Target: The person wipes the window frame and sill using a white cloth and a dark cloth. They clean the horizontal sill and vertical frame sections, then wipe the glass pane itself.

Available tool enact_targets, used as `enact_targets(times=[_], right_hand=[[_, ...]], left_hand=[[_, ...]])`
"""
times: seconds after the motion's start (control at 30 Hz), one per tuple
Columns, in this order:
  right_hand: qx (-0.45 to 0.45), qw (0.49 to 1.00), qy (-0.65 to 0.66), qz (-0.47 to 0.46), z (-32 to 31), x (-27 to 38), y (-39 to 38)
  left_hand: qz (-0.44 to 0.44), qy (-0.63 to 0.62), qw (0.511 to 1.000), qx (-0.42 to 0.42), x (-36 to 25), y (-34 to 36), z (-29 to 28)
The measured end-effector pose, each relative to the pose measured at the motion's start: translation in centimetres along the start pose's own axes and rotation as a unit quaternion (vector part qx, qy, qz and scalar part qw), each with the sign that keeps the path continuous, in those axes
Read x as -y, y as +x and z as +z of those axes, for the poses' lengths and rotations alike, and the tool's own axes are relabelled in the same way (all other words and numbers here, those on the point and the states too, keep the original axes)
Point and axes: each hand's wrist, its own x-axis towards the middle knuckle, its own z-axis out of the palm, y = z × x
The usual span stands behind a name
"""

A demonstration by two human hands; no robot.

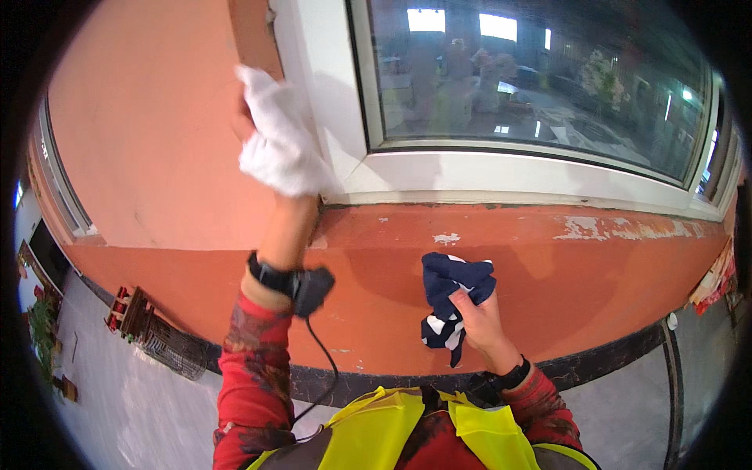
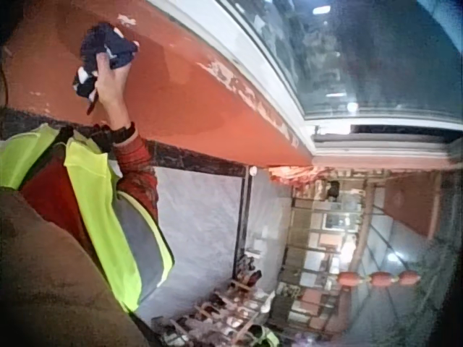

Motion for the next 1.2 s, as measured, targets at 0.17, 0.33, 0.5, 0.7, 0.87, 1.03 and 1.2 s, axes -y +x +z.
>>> enact_targets(times=[0.17, 0.33, 0.5, 0.7, 0.87, 1.03, 1.2], right_hand=[[-0.016, 1.000, -0.019, -0.018, -1.7, -0.3, -1.5], [-0.087, 0.996, -0.012, 0.032, -3.7, -0.7, -3.2], [-0.099, 0.994, -0.011, 0.050, -5.1, -0.7, -3.9], [-0.106, 0.991, -0.037, 0.071, -6.0, 0.2, -4.4], [-0.102, 0.992, -0.029, 0.062, -6.4, 0.5, -5.2], [-0.186, 0.982, -0.026, 0.009, -7.0, 0.5, -5.5], [-0.194, 0.981, -0.021, 0.007, -7.3, 1.4, -5.2]], left_hand=[[0.115, 0.222, 0.962, 0.108, 5.5, 6.2, 5.9], [0.237, 0.465, 0.794, 0.313, 3.2, 1.3, 8.1], [0.417, 0.181, 0.779, 0.432, -0.2, -3.5, 9.7], [0.367, 0.437, 0.764, 0.301, 5.1, 11.9, 8.9], [0.263, 0.589, 0.758, 0.101, 4.5, 17.5, 14.0], [0.312, 0.380, 0.808, 0.325, 3.8, 4.5, 15.6], [0.414, 0.261, 0.607, 0.626, 3.3, -1.2, 10.5]])
